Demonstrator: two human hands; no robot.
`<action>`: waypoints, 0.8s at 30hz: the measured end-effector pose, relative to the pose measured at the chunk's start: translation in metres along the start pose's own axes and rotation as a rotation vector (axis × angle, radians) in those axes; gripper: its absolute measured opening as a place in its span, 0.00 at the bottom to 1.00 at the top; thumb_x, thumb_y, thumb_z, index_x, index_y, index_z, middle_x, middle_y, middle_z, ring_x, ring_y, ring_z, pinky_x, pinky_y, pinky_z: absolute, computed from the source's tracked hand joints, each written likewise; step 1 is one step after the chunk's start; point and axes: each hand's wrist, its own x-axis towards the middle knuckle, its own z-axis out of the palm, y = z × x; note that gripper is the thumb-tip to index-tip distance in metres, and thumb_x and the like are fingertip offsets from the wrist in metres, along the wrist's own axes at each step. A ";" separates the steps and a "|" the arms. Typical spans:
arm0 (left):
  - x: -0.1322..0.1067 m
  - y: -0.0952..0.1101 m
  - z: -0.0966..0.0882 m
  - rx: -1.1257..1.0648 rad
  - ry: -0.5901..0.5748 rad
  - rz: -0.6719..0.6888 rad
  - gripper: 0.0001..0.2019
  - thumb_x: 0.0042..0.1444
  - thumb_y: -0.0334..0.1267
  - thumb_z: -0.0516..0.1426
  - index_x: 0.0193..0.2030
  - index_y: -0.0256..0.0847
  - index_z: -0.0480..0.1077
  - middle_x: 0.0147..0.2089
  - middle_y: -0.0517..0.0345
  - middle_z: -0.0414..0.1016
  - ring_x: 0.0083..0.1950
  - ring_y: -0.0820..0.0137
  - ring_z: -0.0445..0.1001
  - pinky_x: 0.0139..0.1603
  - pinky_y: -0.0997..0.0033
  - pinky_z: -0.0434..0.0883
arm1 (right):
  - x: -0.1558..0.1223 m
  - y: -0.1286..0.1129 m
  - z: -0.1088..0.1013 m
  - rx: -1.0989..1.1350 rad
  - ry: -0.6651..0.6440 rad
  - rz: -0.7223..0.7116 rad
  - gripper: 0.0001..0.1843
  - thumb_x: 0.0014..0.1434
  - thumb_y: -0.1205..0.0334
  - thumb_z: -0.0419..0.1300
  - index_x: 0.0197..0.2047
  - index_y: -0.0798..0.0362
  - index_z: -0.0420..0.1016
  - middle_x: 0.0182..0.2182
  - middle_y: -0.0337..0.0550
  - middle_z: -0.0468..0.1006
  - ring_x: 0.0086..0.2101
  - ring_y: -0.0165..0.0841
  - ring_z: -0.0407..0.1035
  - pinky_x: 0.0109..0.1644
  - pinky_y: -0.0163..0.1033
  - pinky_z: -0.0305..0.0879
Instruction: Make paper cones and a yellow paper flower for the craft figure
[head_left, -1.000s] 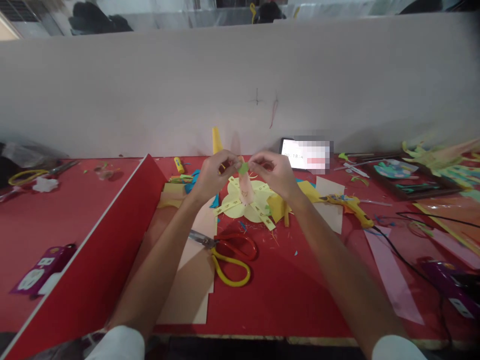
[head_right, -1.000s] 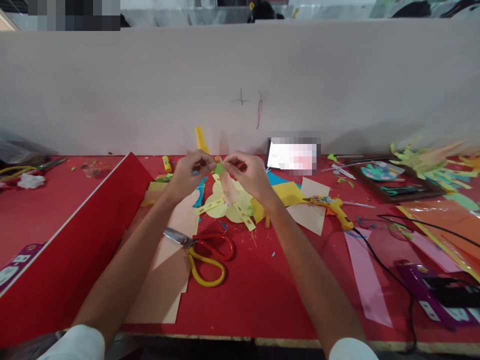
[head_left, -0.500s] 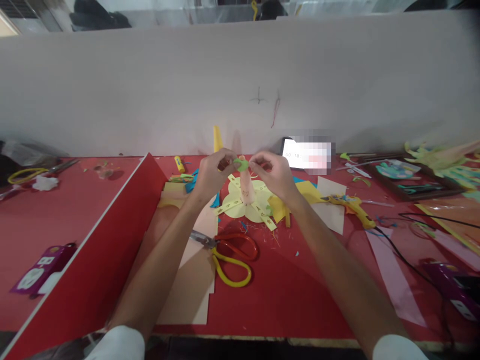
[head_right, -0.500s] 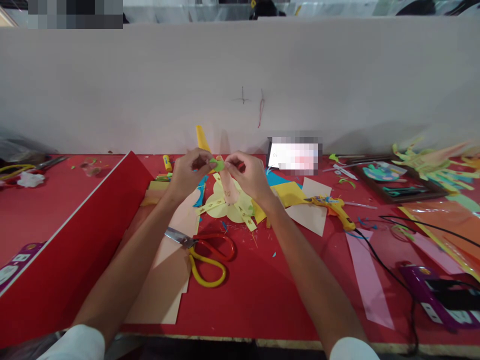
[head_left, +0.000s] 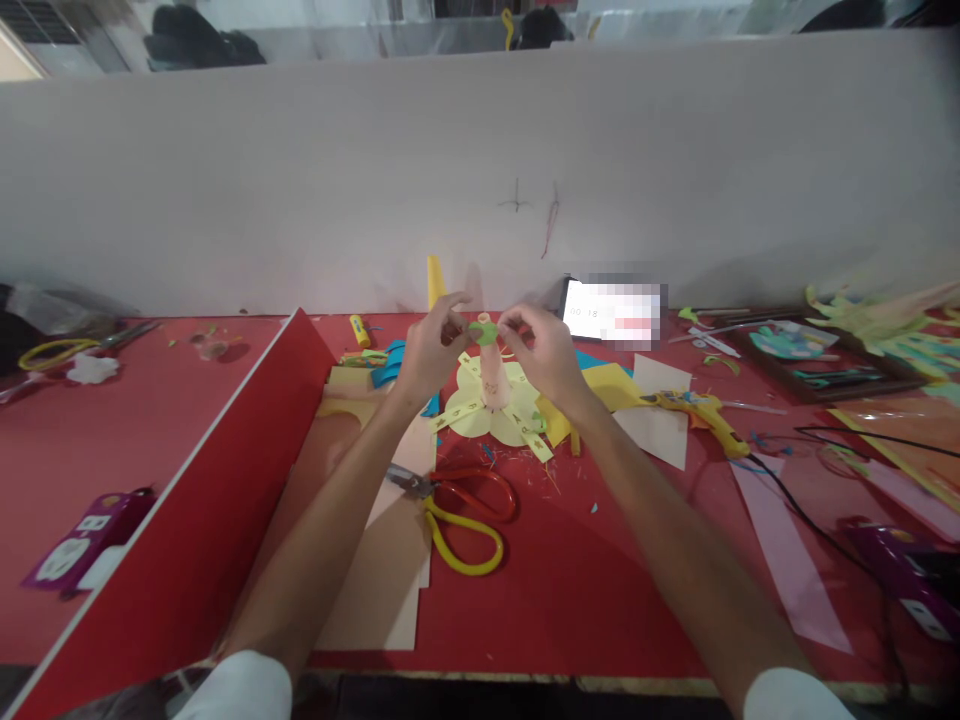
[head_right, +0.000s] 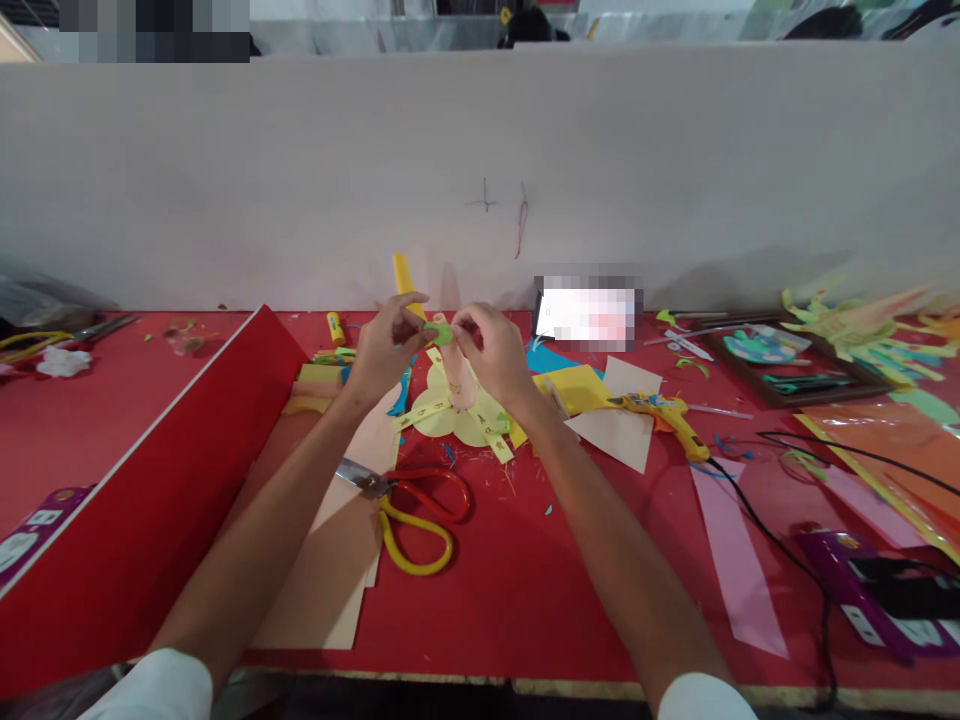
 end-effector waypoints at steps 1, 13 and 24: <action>0.000 -0.001 0.001 -0.001 0.001 0.002 0.18 0.59 0.31 0.63 0.57 0.45 0.72 0.34 0.64 0.74 0.33 0.75 0.72 0.37 0.74 0.71 | 0.000 0.000 0.001 -0.003 0.006 -0.012 0.12 0.71 0.54 0.56 0.35 0.48 0.72 0.36 0.43 0.79 0.38 0.37 0.72 0.45 0.43 0.68; 0.001 -0.008 0.006 0.006 0.001 0.029 0.21 0.59 0.29 0.63 0.58 0.45 0.73 0.34 0.64 0.74 0.33 0.76 0.72 0.36 0.76 0.70 | -0.004 0.007 0.006 0.087 0.015 0.075 0.12 0.72 0.51 0.55 0.38 0.47 0.69 0.34 0.40 0.78 0.35 0.36 0.74 0.42 0.42 0.66; 0.001 -0.010 0.008 0.017 0.006 0.033 0.22 0.60 0.30 0.62 0.61 0.46 0.71 0.34 0.64 0.74 0.32 0.76 0.70 0.36 0.75 0.70 | -0.003 0.008 0.005 0.091 0.007 0.078 0.18 0.72 0.43 0.53 0.37 0.46 0.68 0.33 0.41 0.77 0.35 0.37 0.73 0.42 0.43 0.66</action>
